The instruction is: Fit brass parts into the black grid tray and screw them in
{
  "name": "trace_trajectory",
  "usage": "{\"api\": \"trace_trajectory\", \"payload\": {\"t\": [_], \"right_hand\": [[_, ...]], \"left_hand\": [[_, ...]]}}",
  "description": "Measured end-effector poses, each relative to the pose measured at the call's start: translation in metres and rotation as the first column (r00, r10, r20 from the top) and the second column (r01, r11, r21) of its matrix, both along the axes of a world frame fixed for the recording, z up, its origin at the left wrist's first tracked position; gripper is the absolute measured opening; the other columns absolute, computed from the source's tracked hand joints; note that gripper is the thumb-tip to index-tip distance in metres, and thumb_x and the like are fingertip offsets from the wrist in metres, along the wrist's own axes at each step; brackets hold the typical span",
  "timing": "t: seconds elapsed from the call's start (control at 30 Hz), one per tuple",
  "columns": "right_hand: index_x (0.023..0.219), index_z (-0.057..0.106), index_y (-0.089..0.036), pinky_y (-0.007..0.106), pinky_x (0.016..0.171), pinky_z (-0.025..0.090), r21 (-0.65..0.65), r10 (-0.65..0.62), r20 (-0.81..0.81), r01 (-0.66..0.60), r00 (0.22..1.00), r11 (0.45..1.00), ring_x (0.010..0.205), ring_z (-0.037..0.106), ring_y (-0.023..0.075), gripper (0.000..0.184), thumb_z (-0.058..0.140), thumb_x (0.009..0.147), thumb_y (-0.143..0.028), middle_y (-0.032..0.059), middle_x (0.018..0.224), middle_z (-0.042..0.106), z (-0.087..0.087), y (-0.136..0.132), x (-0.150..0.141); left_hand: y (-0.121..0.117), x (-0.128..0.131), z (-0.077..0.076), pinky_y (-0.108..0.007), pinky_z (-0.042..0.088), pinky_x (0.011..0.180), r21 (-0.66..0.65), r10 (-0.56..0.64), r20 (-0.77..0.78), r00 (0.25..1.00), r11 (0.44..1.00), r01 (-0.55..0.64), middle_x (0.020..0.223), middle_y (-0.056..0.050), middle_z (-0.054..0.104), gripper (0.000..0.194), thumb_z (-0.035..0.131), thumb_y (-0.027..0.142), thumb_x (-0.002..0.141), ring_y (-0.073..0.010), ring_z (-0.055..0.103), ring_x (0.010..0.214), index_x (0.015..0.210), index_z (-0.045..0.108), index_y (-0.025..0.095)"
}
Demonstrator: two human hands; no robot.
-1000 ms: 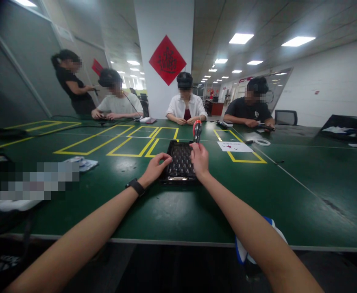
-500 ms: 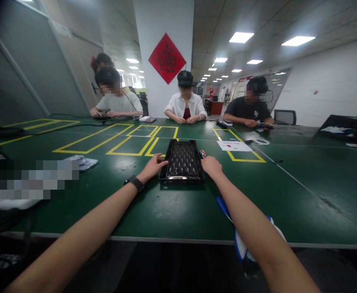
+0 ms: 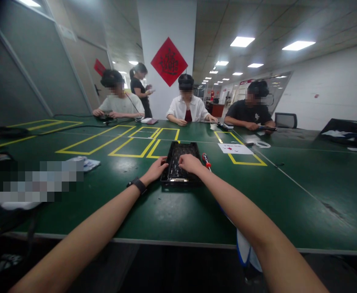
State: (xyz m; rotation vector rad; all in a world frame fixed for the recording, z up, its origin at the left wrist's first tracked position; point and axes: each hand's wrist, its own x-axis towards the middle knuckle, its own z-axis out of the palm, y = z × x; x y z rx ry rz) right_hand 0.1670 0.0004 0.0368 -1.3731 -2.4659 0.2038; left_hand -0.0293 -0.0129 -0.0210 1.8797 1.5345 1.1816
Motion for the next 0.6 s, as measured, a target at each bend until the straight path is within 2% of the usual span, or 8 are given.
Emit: {"api": "trace_trajectory", "payload": {"t": [0.1, 0.2, 0.3, 0.4, 0.47, 0.53, 0.57, 0.6], "right_hand": [[0.078, 0.065, -0.017, 0.023, 0.061, 0.038, -0.034, 0.033, -0.012, -0.033, 0.999, 0.999, 0.068, 0.056, 0.0135, 0.011, 0.066, 0.069, -0.021, 0.0038, 0.077, 0.065, -0.006, 0.013, -0.016], [0.07, 0.065, -0.015, 0.022, 0.061, 0.038, -0.06, 0.048, -0.05, -0.051, 0.998, 0.997, 0.066, 0.056, 0.0125, 0.005, 0.068, 0.066, -0.017, 0.0038, 0.072, 0.065, -0.008, 0.022, -0.02], [0.066, 0.063, -0.013, 0.022, 0.065, 0.041, -0.07, 0.061, -0.119, -0.069, 0.991, 0.995, 0.067, 0.057, 0.0121, 0.004, 0.067, 0.066, -0.014, 0.0041, 0.07, 0.065, -0.004, 0.021, -0.016], [0.071, 0.061, -0.013, 0.023, 0.063, 0.044, -0.094, 0.086, -0.229, -0.109, 0.97, 0.99, 0.066, 0.059, 0.0116, 0.008, 0.063, 0.072, -0.02, 0.0045, 0.07, 0.066, 0.001, 0.01, -0.008], [0.075, 0.058, -0.013, 0.024, 0.059, 0.047, -0.214, 0.13, -0.392, -0.228, 0.911, 0.95, 0.062, 0.061, 0.0116, 0.014, 0.063, 0.073, -0.026, 0.0034, 0.067, 0.065, 0.002, 0.0, 0.0], [0.077, 0.056, -0.013, 0.025, 0.056, 0.049, -0.33, 0.135, -0.539, -0.355, 0.832, 0.874, 0.059, 0.062, 0.0124, 0.022, 0.068, 0.068, -0.03, 0.0021, 0.064, 0.065, 0.003, -0.011, 0.008], [0.077, 0.056, -0.013, 0.025, 0.055, 0.049, -0.352, 0.123, -0.57, -0.377, 0.813, 0.857, 0.057, 0.061, 0.0124, 0.026, 0.07, 0.064, -0.032, 0.0016, 0.062, 0.064, 0.003, -0.016, 0.012], [0.076, 0.057, -0.013, 0.024, 0.053, 0.048, -0.348, 0.119, -0.565, -0.367, 0.816, 0.863, 0.055, 0.06, 0.0118, 0.029, 0.072, 0.061, -0.033, 0.0012, 0.06, 0.063, 0.003, -0.019, 0.016]], "left_hand": [[0.0, -0.001, 0.0, -0.033, 0.041, 0.09, 0.004, 0.0, -0.011, 1.0, 1.0, 0.001, 0.114, -0.01, 0.061, 0.041, 0.052, 0.025, 0.078, -0.0206, 0.057, 0.104, 0.118, 0.051, 0.018], [0.0, -0.001, -0.001, -0.034, 0.041, 0.09, 0.014, -0.007, -0.014, 1.0, 1.0, 0.007, 0.115, -0.01, 0.061, 0.041, 0.052, 0.025, 0.078, -0.0207, 0.057, 0.104, 0.118, 0.051, 0.018], [0.0, -0.001, -0.001, -0.034, 0.042, 0.089, 0.015, -0.009, 0.002, 1.0, 1.0, 0.009, 0.111, -0.009, 0.063, 0.04, 0.052, 0.025, 0.078, -0.0209, 0.058, 0.102, 0.117, 0.052, 0.018], [0.0, -0.001, -0.001, -0.034, 0.042, 0.088, 0.013, -0.005, 0.009, 1.0, 1.0, 0.005, 0.11, -0.009, 0.063, 0.039, 0.052, 0.024, 0.078, -0.0212, 0.058, 0.1, 0.116, 0.053, 0.018], [0.0, 0.0, -0.001, -0.035, 0.042, 0.088, 0.014, -0.003, 0.009, 1.0, 1.0, 0.003, 0.11, -0.009, 0.063, 0.038, 0.052, 0.024, 0.078, -0.0214, 0.058, 0.101, 0.115, 0.053, 0.018], [0.0, 0.0, -0.001, -0.035, 0.042, 0.089, 0.013, 0.006, 0.005, 1.0, 1.0, -0.006, 0.111, -0.009, 0.063, 0.038, 0.053, 0.024, 0.077, -0.0217, 0.057, 0.102, 0.115, 0.053, 0.018], [0.0, 0.0, 0.0, -0.035, 0.042, 0.089, 0.012, 0.012, 0.003, 1.0, 1.0, -0.012, 0.111, -0.009, 0.063, 0.038, 0.053, 0.023, 0.077, -0.0218, 0.057, 0.103, 0.114, 0.053, 0.018], [0.0, 0.001, 0.0, -0.035, 0.042, 0.089, 0.012, 0.019, 0.001, 1.0, 1.0, -0.019, 0.111, -0.009, 0.063, 0.038, 0.053, 0.023, 0.076, -0.0219, 0.057, 0.103, 0.114, 0.053, 0.018]]}}
